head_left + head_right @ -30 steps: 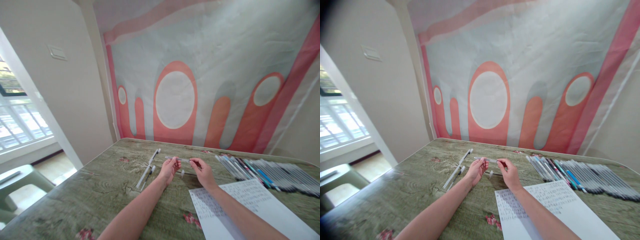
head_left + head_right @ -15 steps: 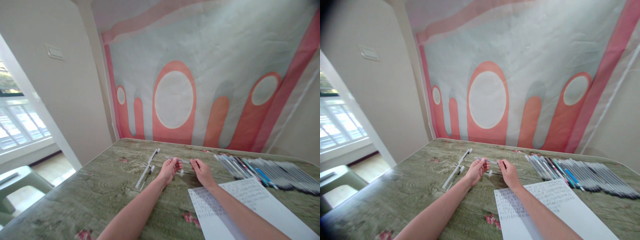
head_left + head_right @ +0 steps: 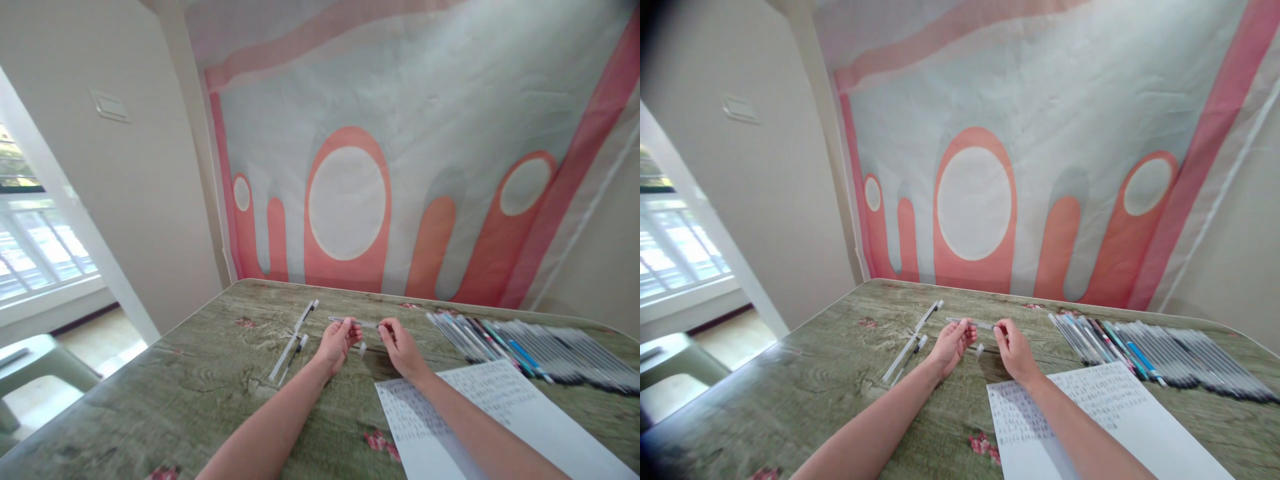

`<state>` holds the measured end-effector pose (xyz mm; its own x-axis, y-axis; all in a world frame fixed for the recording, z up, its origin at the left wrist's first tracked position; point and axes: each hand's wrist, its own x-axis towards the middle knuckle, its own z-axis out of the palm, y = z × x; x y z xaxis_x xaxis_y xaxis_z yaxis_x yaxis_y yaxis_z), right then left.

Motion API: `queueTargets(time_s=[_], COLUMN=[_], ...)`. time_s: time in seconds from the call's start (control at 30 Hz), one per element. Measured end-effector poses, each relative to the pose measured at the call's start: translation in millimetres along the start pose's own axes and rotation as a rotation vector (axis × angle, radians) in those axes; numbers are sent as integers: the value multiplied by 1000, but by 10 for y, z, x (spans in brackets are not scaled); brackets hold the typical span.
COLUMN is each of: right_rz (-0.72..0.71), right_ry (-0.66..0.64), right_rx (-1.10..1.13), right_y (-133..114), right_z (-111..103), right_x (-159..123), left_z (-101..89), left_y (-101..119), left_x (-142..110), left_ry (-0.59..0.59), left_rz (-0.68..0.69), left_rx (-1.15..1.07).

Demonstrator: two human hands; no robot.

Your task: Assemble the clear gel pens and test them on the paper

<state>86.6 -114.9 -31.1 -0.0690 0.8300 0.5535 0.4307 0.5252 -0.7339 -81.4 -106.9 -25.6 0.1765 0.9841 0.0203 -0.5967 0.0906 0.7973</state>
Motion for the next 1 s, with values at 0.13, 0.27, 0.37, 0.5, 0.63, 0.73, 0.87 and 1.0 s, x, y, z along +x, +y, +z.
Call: queueTargets(time_s=[0.13,0.27,0.37,0.5,0.63,0.73,0.87,1.0], right_rz=[19,94,62,-4,11,64,50,6], right_ry=[-55,-84,-18,0,-50,-87,-58,-46], right_rx=[-61,34,58,-4,-60,-26,30,-12], right_y=[26,45,34,1,-9,-1,9,24], right_z=[-13,-4,-8,-31,-37,-34,-38,-40], right_x=[-9,-11,4,21,19,15,20,29], left_z=[14,32,29,12,16,33,35,13], left_y=[-13,-33,-31,-18,-15,-17,-11,-6], left_x=[4,11,15,11,2,7,24,25], left_ry=[-8,32,49,28,13,23,41,13], left_rz=[0,-1,10,14,5,5,20,17], left_rx=[44,30,14,18,51,53,7,6])
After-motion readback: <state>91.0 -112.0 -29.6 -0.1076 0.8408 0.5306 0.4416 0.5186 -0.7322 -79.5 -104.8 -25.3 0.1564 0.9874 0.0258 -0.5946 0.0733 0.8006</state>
